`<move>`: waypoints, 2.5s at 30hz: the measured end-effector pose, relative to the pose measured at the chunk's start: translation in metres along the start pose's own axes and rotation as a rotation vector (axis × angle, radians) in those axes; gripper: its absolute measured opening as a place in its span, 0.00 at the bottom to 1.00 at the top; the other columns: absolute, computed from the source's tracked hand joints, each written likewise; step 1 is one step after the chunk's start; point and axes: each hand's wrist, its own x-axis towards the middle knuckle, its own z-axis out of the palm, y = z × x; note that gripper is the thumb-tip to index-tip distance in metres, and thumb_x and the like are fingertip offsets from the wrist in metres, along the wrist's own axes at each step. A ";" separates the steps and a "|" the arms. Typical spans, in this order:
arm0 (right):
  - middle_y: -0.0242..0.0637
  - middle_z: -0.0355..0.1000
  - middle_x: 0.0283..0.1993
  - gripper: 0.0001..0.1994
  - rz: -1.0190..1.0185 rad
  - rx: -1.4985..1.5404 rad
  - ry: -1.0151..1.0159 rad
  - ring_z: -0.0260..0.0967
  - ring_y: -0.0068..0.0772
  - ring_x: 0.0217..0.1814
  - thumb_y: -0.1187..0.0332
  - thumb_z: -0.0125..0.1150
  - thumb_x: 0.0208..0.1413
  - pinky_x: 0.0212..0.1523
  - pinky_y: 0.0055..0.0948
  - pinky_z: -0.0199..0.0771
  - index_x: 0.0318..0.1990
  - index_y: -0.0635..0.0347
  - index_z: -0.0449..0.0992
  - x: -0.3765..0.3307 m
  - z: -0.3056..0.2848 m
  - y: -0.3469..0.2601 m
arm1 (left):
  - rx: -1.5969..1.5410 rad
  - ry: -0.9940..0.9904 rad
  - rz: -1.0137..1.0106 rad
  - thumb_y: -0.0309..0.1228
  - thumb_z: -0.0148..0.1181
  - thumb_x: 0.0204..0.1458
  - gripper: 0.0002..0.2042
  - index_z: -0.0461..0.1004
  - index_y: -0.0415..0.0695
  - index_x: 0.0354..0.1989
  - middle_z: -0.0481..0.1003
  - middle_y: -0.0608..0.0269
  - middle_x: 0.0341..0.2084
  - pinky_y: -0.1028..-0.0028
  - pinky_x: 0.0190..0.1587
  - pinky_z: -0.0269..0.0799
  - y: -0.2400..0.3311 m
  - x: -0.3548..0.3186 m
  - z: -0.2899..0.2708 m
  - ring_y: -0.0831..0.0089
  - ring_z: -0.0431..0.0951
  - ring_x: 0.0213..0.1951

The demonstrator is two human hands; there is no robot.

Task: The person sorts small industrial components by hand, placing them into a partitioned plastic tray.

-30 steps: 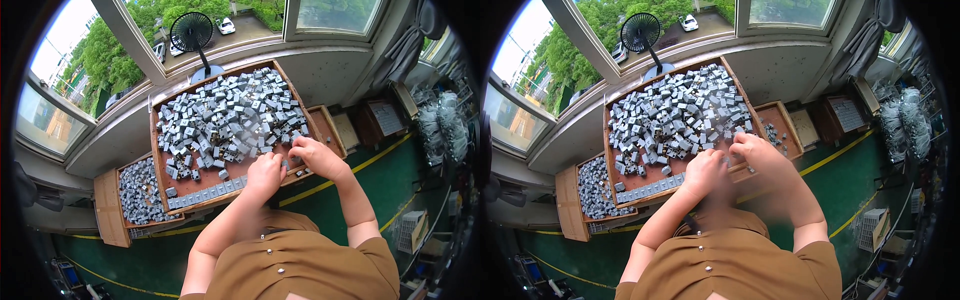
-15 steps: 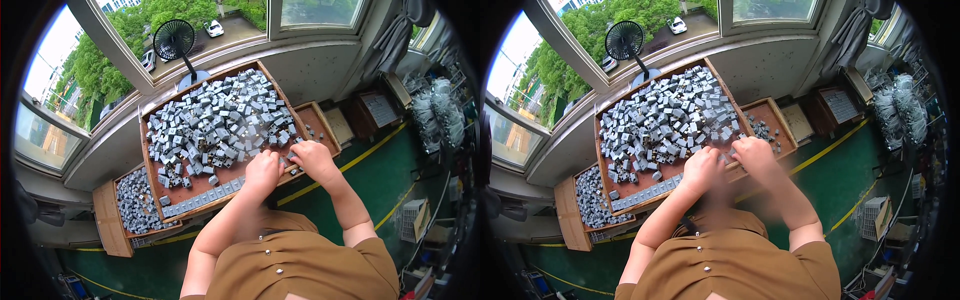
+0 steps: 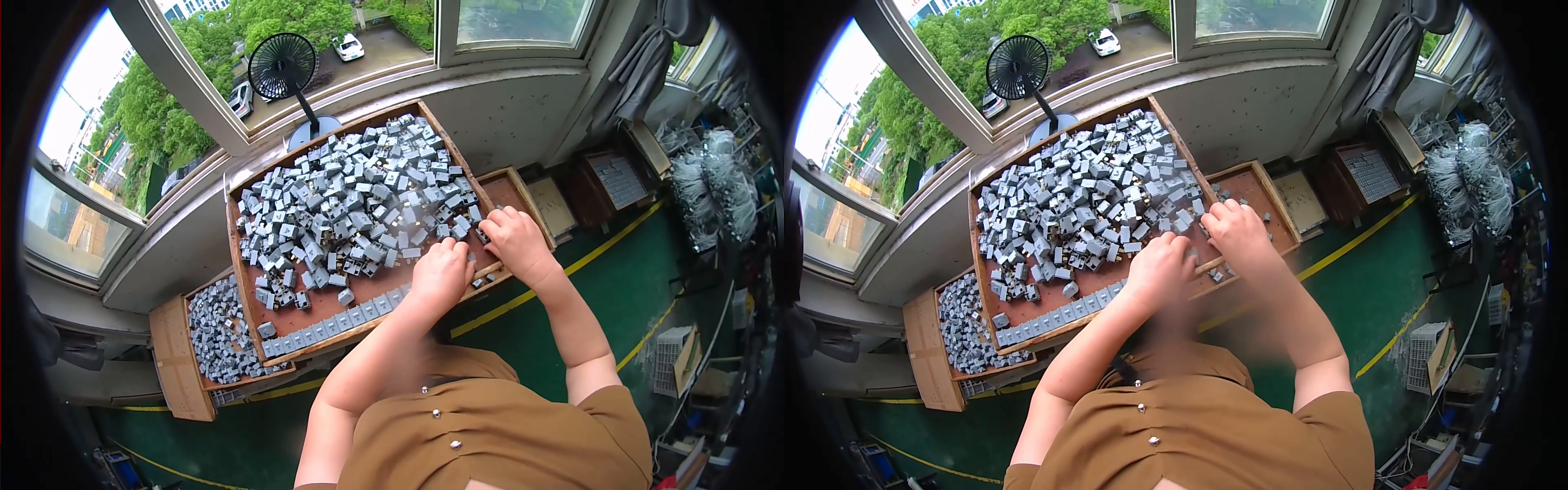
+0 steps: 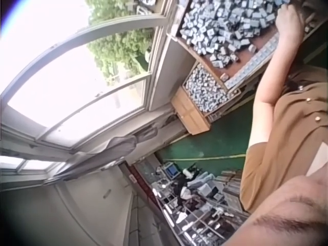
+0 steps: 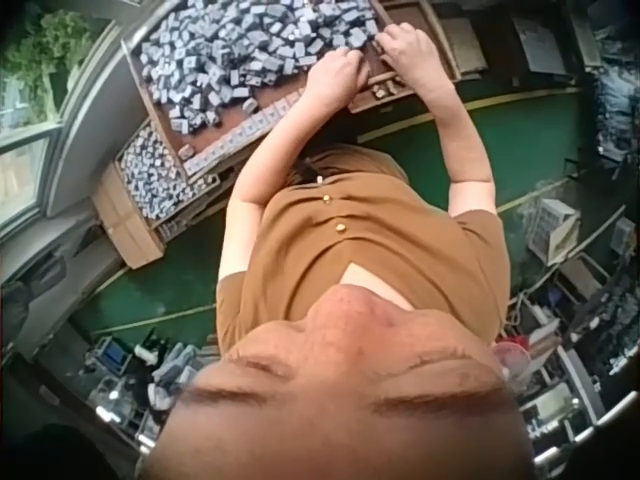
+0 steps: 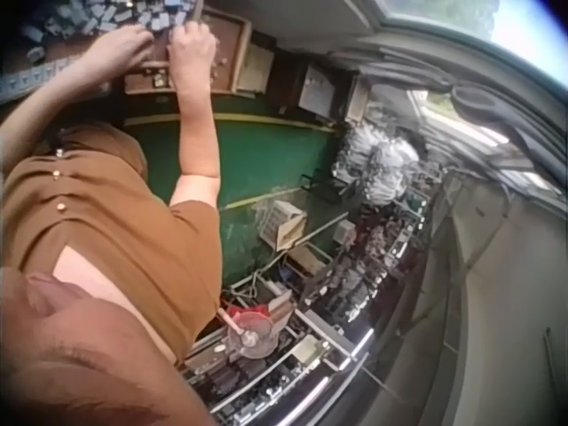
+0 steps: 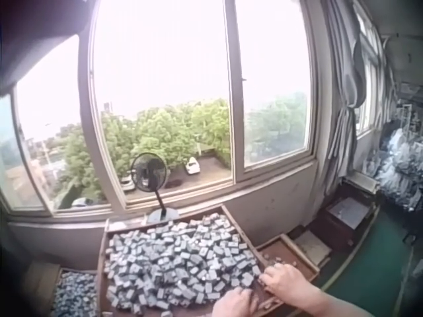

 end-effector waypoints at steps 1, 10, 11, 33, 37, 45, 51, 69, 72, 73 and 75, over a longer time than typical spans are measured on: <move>0.34 0.70 0.38 0.14 -0.004 0.001 -0.023 0.68 0.37 0.44 0.70 0.69 0.42 0.47 0.33 0.71 0.39 0.58 0.76 0.000 0.000 0.000 | 0.003 0.031 -0.047 0.37 0.59 0.51 0.12 0.73 0.40 0.34 0.72 0.56 0.33 0.63 0.40 0.75 -0.001 -0.003 0.000 0.59 0.76 0.38; 0.40 0.71 0.39 0.09 -0.154 0.204 -0.345 0.70 0.42 0.46 0.72 0.60 0.52 0.47 0.37 0.72 0.42 0.60 0.77 0.001 -0.011 0.002 | 0.010 0.010 -0.093 0.37 0.59 0.50 0.11 0.74 0.41 0.33 0.73 0.56 0.31 0.63 0.39 0.75 -0.004 -0.011 -0.006 0.58 0.77 0.36; 0.40 0.71 0.38 0.09 -0.156 0.192 -0.370 0.70 0.43 0.45 0.72 0.60 0.52 0.46 0.37 0.73 0.41 0.59 0.77 0.005 -0.010 0.004 | 0.011 0.011 -0.091 0.37 0.59 0.50 0.11 0.74 0.41 0.33 0.73 0.56 0.31 0.63 0.39 0.75 -0.004 -0.011 -0.006 0.58 0.77 0.36; 0.41 0.75 0.37 0.06 -0.015 0.413 -0.550 0.73 0.45 0.40 0.68 0.60 0.55 0.42 0.37 0.73 0.37 0.58 0.75 0.016 -0.031 0.030 | -0.021 0.180 0.161 0.35 0.62 0.46 0.13 0.72 0.43 0.38 0.70 0.60 0.32 0.65 0.35 0.73 -0.003 -0.007 0.014 0.60 0.74 0.34; 0.41 0.75 0.34 0.05 -0.197 0.335 -0.376 0.74 0.44 0.38 0.68 0.59 0.55 0.41 0.36 0.74 0.35 0.58 0.76 0.011 -0.016 0.038 | -0.027 0.109 0.065 0.33 0.61 0.50 0.13 0.70 0.45 0.43 0.72 0.59 0.32 0.64 0.36 0.73 0.006 0.003 0.006 0.60 0.75 0.36; 0.34 0.76 0.34 0.08 -0.001 0.417 -0.169 0.75 0.40 0.38 0.61 0.59 0.54 0.38 0.37 0.75 0.35 0.54 0.74 0.040 0.000 0.018 | 0.046 0.214 0.044 0.34 0.59 0.48 0.06 0.74 0.48 0.32 0.70 0.60 0.24 0.64 0.32 0.73 0.001 0.006 0.028 0.60 0.73 0.29; 0.36 0.75 0.35 0.14 0.005 0.244 -0.252 0.76 0.41 0.40 0.56 0.64 0.50 0.39 0.37 0.76 0.36 0.55 0.72 0.048 0.011 -0.004 | 0.083 0.264 -0.044 0.38 0.67 0.44 0.12 0.75 0.44 0.29 0.73 0.60 0.28 0.66 0.35 0.73 0.001 -0.006 0.018 0.62 0.74 0.34; 0.44 0.69 0.41 0.15 -0.078 0.592 -0.018 0.72 0.44 0.37 0.70 0.60 0.49 0.39 0.34 0.75 0.46 0.61 0.74 0.020 -0.022 0.038 | -0.042 0.254 0.092 0.34 0.66 0.44 0.12 0.73 0.42 0.34 0.72 0.59 0.33 0.65 0.38 0.73 0.019 0.018 0.020 0.60 0.74 0.37; 0.42 0.72 0.38 0.12 -0.044 0.503 -0.031 0.73 0.45 0.38 0.68 0.61 0.51 0.40 0.35 0.75 0.43 0.60 0.75 0.009 -0.018 0.036 | 0.093 0.085 -0.068 0.38 0.64 0.46 0.12 0.74 0.46 0.34 0.73 0.58 0.31 0.64 0.37 0.75 0.022 0.023 0.023 0.61 0.76 0.37; 0.41 0.73 0.37 0.12 -0.022 0.480 -0.033 0.73 0.45 0.38 0.68 0.62 0.51 0.40 0.35 0.75 0.43 0.59 0.75 0.004 -0.015 0.035 | 0.089 0.076 -0.058 0.38 0.64 0.46 0.12 0.74 0.46 0.34 0.73 0.58 0.31 0.64 0.37 0.75 0.023 0.021 0.020 0.61 0.76 0.37; 0.40 0.73 0.35 0.12 -0.017 0.391 0.118 0.73 0.44 0.37 0.68 0.65 0.48 0.38 0.36 0.75 0.38 0.59 0.72 0.001 -0.005 0.025 | 0.043 0.069 -0.192 0.41 0.62 0.44 0.13 0.75 0.44 0.31 0.75 0.57 0.30 0.62 0.39 0.76 0.027 0.019 0.012 0.59 0.77 0.35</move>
